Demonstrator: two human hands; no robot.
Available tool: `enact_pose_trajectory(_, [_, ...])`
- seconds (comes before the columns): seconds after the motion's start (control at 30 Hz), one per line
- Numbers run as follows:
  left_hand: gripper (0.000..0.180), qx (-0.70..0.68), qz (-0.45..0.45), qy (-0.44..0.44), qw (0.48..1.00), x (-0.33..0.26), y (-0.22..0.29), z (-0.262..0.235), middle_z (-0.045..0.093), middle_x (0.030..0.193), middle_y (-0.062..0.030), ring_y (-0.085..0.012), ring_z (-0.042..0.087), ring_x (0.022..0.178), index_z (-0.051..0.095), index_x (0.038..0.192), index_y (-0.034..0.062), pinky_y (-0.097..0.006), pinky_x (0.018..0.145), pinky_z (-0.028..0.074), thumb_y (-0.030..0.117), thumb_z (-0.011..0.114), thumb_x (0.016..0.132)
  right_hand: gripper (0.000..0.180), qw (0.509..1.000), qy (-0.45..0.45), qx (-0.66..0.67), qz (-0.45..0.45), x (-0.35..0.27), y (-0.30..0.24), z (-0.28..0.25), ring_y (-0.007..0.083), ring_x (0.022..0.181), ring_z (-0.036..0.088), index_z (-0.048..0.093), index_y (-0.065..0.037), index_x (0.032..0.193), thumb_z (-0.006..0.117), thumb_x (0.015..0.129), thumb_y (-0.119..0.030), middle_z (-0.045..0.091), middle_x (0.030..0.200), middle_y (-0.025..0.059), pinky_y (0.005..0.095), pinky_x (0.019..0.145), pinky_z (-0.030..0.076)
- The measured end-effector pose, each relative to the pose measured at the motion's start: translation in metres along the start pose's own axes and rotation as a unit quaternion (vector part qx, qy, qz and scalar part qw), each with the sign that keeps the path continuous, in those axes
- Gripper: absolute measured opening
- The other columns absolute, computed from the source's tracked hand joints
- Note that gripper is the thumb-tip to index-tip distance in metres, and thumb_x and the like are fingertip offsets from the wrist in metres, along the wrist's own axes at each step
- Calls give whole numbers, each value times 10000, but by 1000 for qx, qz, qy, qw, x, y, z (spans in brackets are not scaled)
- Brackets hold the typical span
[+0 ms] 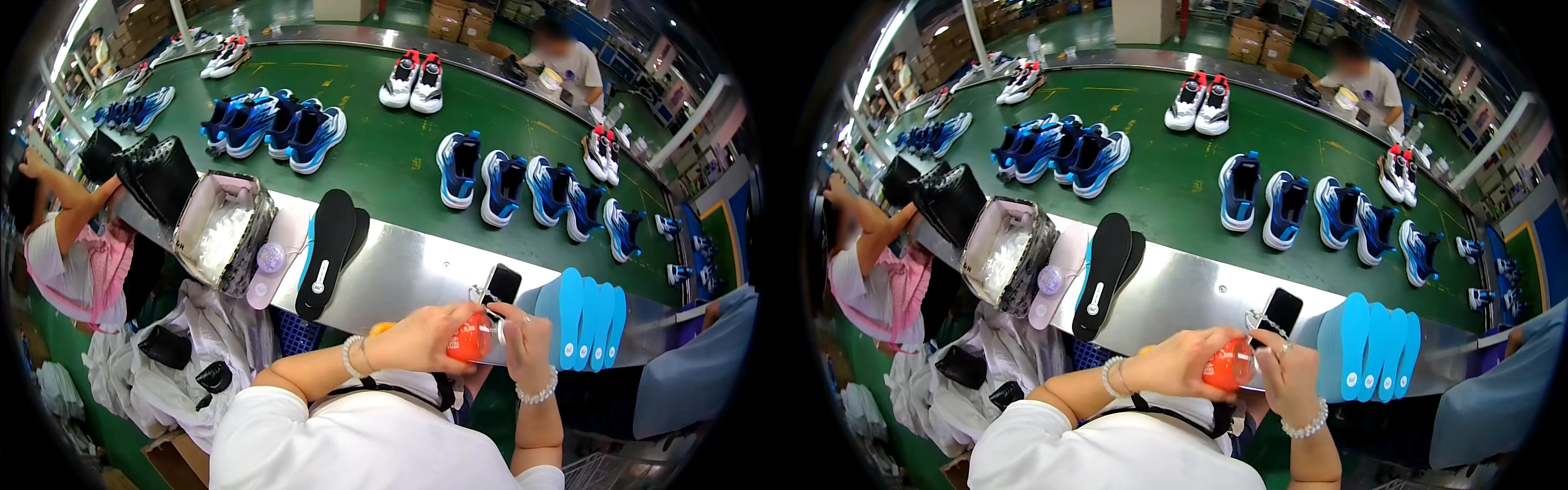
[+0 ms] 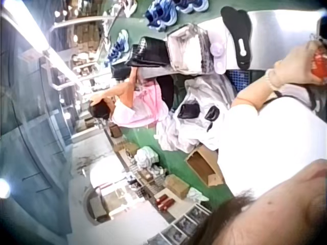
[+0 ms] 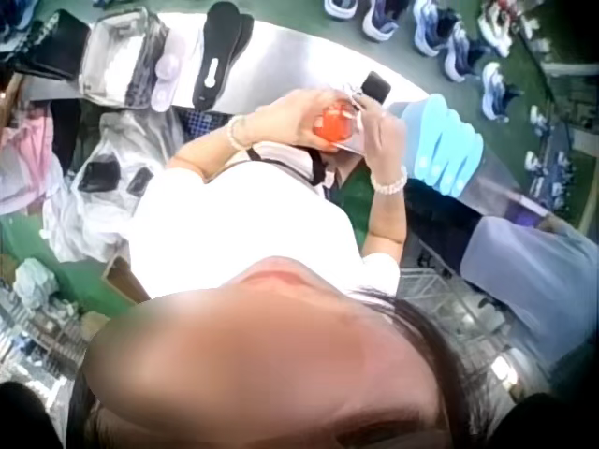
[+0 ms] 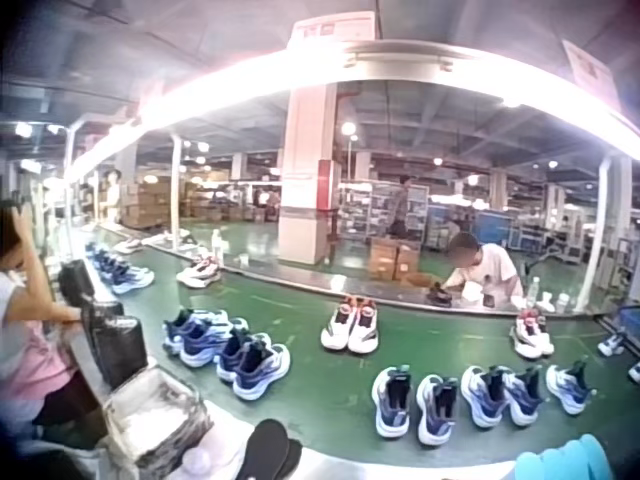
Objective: The person picks up blue labels and applies them to the soles of sneakers moving along a conveyor belt, then places an insole into a shoe.
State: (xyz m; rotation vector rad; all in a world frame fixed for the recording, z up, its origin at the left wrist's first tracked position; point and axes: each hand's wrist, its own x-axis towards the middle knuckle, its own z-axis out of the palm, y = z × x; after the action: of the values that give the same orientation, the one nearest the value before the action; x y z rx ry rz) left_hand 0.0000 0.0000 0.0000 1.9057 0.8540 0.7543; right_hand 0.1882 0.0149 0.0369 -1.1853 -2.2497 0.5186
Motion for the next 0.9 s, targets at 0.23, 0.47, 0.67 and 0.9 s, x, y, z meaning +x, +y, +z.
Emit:
enact_pose_trajectory(0.23, [553, -329, 6, -173, 928, -4, 6, -13, 581, 874, -107, -195, 577, 751, 436, 1057, 20, -302, 684, 462, 242, 721, 638, 194, 975, 35, -36, -218, 13, -26, -9, 219, 424, 489, 610, -15, 858, 464, 756, -91, 508, 524, 54, 287, 448, 422])
enact_pose_trajectory(0.47, [644, 119, 64, 222, 966, -11, 2, -26, 543, 965, -167, -300, 568, 862, 436, 1103, 4, -334, 753, 460, 237, 754, 593, 493, 993, 71, 92, -9, 31, -26, 10, 172, 373, 387, 579, 25, 963, 380, 871, -417, 402, 443, 49, 281, 390, 276])
enact_pose_trajectory(0.67, [608, -61, 13, 551, 832, -44, -44, -144, 504, 999, -78, -175, 542, 885, 378, 1094, 54, -276, 763, 461, 105, 742, 609, 576, 956, 140, 257, 36, 1, 4, -6, 46, 414, 274, 588, 37, 943, 318, 879, -468, 317, 455, -41, 217, 392, 193])
enact_pose_trajectory(0.9, [703, 410, -209, 580, 672, -71, -90, -177, 544, 1014, -136, -296, 513, 973, 403, 1122, 4, -392, 941, 297, 371, 718, 612, 442, 934, 218, 269, 86, -30, 18, -30, 35, 428, 312, 596, 37, 888, 373, 890, -345, 330, 461, -50, 190, 411, 249])
